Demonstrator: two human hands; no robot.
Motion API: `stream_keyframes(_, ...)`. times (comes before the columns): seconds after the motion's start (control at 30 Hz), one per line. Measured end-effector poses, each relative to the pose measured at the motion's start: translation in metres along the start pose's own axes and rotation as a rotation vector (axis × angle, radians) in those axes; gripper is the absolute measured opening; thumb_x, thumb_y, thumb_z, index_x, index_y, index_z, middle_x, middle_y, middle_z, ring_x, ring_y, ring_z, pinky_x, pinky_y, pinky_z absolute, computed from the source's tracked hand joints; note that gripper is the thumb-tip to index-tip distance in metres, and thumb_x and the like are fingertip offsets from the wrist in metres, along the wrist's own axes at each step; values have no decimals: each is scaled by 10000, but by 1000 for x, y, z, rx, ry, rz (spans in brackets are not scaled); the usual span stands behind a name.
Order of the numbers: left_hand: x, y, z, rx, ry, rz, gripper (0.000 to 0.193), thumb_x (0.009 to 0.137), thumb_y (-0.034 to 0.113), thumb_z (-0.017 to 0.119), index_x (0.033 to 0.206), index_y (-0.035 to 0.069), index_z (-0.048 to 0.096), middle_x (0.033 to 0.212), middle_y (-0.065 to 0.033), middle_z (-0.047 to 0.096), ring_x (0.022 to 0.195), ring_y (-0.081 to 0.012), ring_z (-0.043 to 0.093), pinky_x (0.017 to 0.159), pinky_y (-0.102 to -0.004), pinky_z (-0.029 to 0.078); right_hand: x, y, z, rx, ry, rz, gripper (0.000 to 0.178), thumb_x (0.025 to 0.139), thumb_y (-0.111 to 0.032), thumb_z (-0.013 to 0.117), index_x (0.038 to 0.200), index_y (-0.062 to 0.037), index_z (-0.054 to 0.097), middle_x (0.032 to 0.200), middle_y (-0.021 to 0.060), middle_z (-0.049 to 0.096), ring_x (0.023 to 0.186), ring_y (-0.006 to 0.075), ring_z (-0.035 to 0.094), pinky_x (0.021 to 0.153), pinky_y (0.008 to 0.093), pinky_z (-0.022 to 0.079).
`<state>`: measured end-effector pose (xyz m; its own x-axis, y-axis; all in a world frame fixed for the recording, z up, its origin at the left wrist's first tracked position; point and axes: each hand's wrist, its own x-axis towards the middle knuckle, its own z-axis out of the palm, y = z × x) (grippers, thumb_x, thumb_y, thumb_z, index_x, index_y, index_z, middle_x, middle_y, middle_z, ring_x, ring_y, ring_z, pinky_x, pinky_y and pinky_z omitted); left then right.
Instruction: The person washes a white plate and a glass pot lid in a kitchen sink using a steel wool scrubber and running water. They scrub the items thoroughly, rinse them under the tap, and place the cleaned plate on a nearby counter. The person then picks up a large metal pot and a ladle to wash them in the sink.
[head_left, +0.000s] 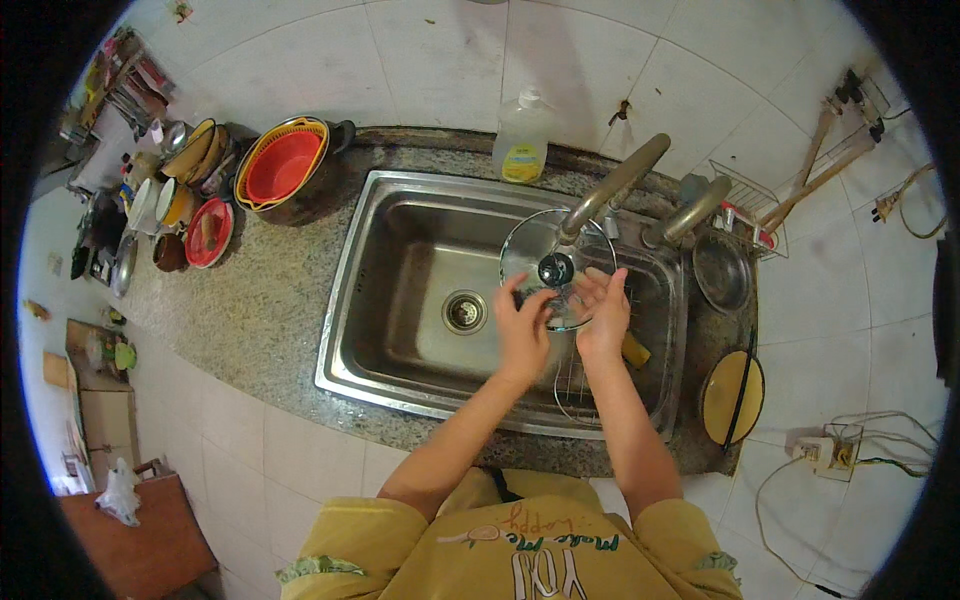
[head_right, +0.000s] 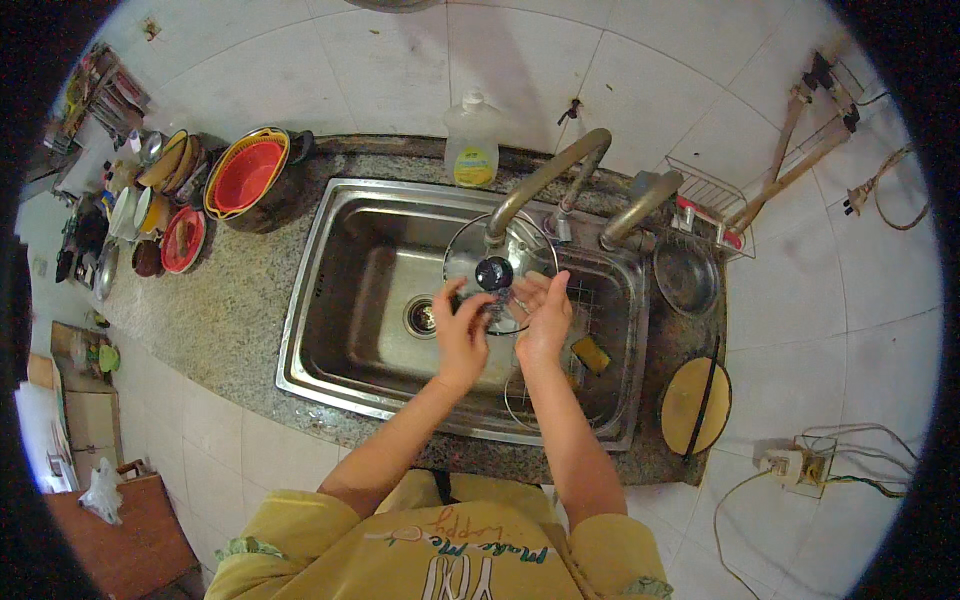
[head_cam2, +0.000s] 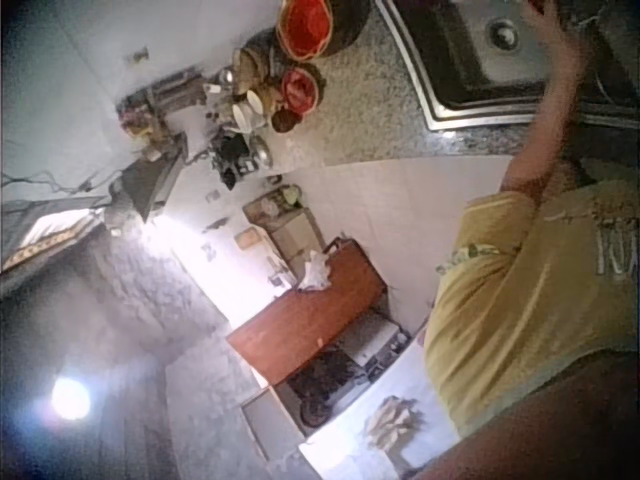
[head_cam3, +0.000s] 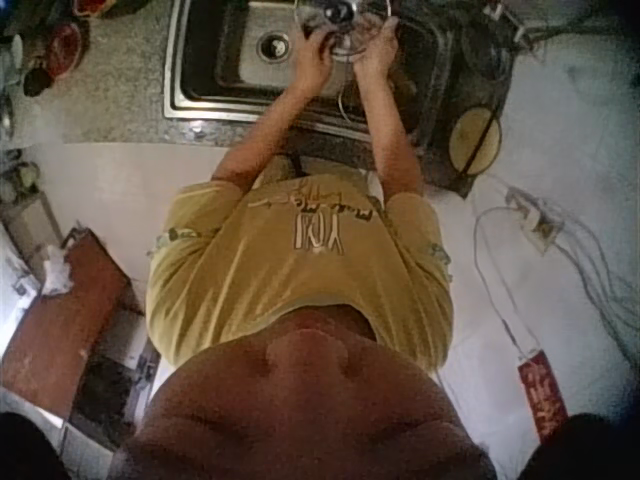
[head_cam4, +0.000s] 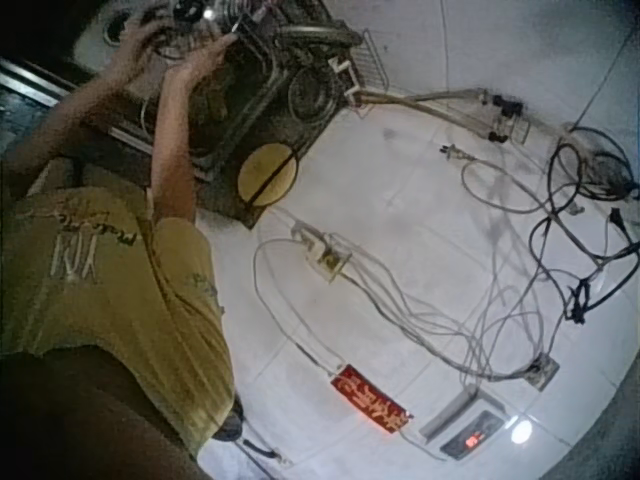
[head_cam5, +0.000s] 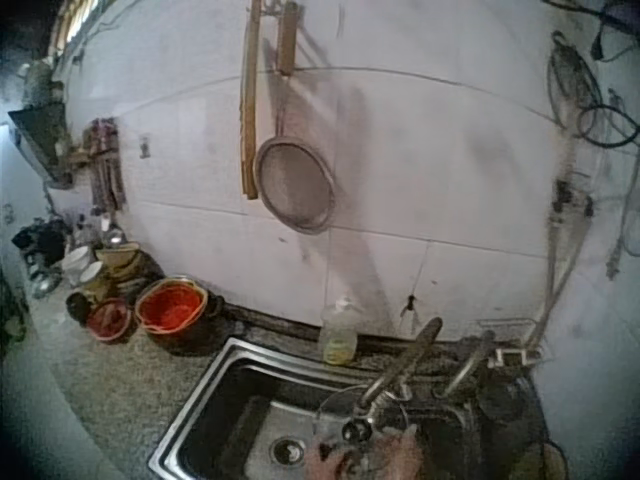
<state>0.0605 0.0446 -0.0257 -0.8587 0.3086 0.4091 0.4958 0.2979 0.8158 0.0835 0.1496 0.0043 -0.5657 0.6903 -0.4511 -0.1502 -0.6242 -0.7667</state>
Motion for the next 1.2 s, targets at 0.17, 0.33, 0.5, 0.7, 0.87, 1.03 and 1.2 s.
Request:
stream_keyframes(0.17, 31, -2, -11, -48, -39, 145, 289, 603, -69, 613, 827, 113, 606, 1058, -125, 442, 970, -329, 431, 795, -380, 376, 4, -19, 4, -101, -44, -115, 497, 858, -489, 390, 857, -13, 534, 784, 99, 596, 704, 182, 574, 643, 319, 471)
stream_keyframes(0.33, 46, -15, -20, -49, -25, 72, 297, 603, -88, 588, 844, 83, 600, 1011, -121, 450, 918, -294, 452, 779, -340, 394, 6, -29, 8, -174, -76, -162, 522, 851, -495, 399, 816, 10, 528, 713, 101, 578, 614, 174, 575, 552, 297, 495)
stream_keyframes(0.5, 90, -21, -19, -71, 3, 48, 239, 614, -24, 622, 843, 43, 612, 881, -115, 523, 845, -280, 494, 754, -337, 400, 3, -15, 5, -287, -111, -33, 514, 848, -492, 408, 793, 5, 526, 669, 91, 562, 562, 175, 569, 519, 291, 497)
stream_keyframes(0.7, 90, 11, -7, -87, -424, 432, 209, 580, -5, 644, 777, 46, 596, 870, -105, 560, 846, -311, 506, 741, -370, 406, 13, 5, 6, -309, 100, -12, 593, 818, -574, 378, 742, -4, 523, 650, 96, 558, 547, 180, 574, 468, 294, 494)
stream_keyframes(0.87, 109, -21, -26, -66, -266, 283, 250, 547, -1, 640, 777, 82, 589, 881, -66, 577, 931, -299, 504, 762, -373, 404, 10, -4, 1, -323, -76, 9, 704, 784, -657, 308, 730, 6, 537, 634, 107, 565, 518, 188, 579, 464, 297, 498)
stream_keyframes(1.03, 92, 4, -14, 63, -555, 581, 229, 622, 44, 626, 838, 114, 596, 963, -41, 593, 1026, -264, 487, 921, -475, 308, 4, -5, 16, -368, 73, 16, 774, 755, -705, 258, 813, 14, 539, 665, 110, 552, 572, 200, 569, 524, 306, 500)
stream_keyframes(1.2, 108, -10, -19, 94, -377, 326, 309, 651, 54, 614, 948, 137, 592, 1007, -81, 579, 1068, -281, 462, 935, -490, 292, 6, -11, 2, -382, -194, 107, 848, 725, -741, 242, 968, 25, 511, 695, 81, 541, 573, 184, 565, 525, 290, 493)
